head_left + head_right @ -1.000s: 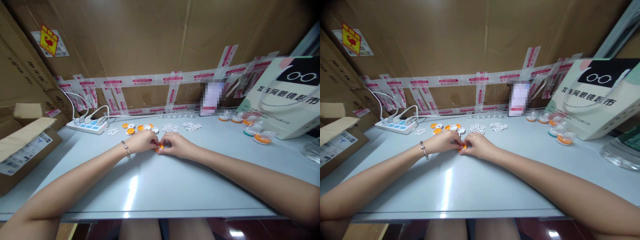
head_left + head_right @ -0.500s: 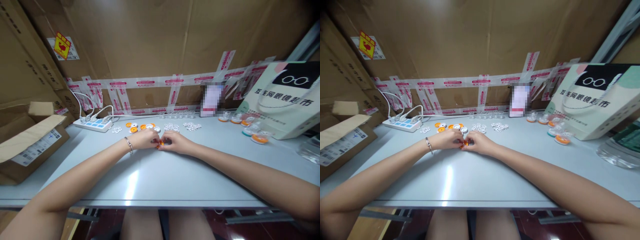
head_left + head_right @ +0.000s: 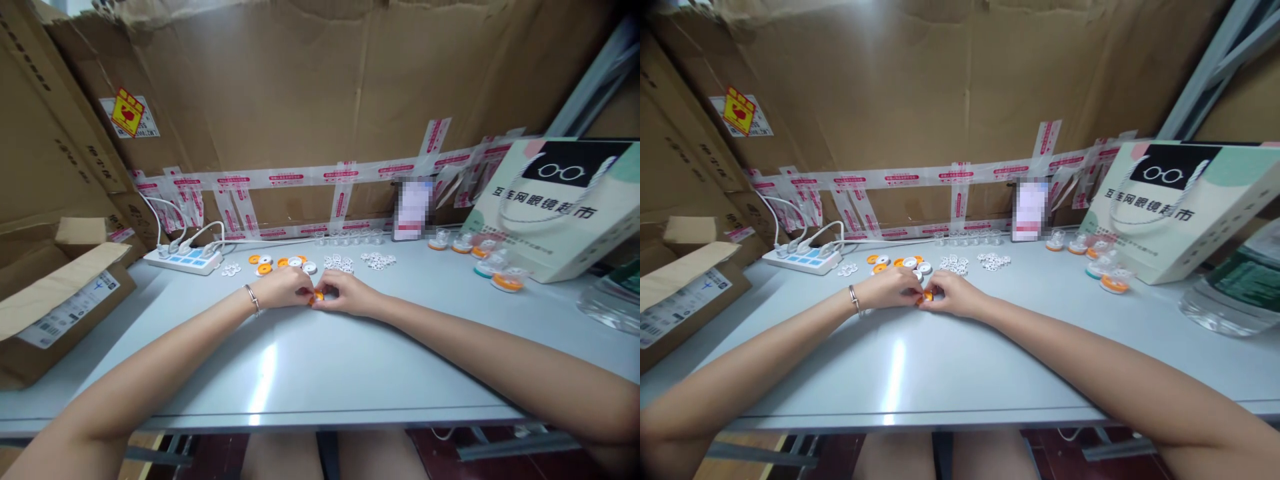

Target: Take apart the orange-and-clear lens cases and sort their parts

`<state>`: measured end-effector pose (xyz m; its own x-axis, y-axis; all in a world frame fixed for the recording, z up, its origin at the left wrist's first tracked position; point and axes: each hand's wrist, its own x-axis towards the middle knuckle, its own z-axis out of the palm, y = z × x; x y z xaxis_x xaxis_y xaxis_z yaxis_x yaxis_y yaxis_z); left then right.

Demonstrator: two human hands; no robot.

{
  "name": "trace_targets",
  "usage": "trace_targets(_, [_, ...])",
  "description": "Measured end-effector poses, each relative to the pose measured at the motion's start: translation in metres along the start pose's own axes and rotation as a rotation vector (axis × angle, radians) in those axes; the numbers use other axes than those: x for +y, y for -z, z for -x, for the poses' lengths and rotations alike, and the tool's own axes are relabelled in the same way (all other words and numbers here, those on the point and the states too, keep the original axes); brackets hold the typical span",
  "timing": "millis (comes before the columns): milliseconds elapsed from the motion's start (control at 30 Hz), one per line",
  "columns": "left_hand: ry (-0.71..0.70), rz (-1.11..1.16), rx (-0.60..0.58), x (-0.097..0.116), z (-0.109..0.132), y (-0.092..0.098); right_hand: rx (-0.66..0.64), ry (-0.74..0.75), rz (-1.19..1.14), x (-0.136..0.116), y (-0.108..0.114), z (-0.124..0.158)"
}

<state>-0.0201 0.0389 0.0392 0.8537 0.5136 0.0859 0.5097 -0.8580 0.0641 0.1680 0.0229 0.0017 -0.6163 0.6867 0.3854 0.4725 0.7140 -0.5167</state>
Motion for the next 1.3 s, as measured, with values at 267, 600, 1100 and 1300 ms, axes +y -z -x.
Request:
trace_targets(267, [0.030, 0.014, 0.095, -0.002, -0.002, -0.001, 0.013, -0.020, -0.004, 0.002, -0.001, -0.001])
trace_targets(600, [0.041, -0.190, -0.027, -0.023, 0.056, 0.043, -0.016, -0.080, -0.064, -0.002, 0.000, 0.000])
trace_targets(1100, [0.018, -0.488, 0.103, -0.029, 0.085, 0.008, -0.032, -0.118, -0.108, -0.002, -0.002, -0.001])
trace_targets(1300, [0.019, -0.339, 0.121, -0.028, 0.082, 0.014, -0.037, -0.125, -0.122, 0.000, -0.002, -0.001])
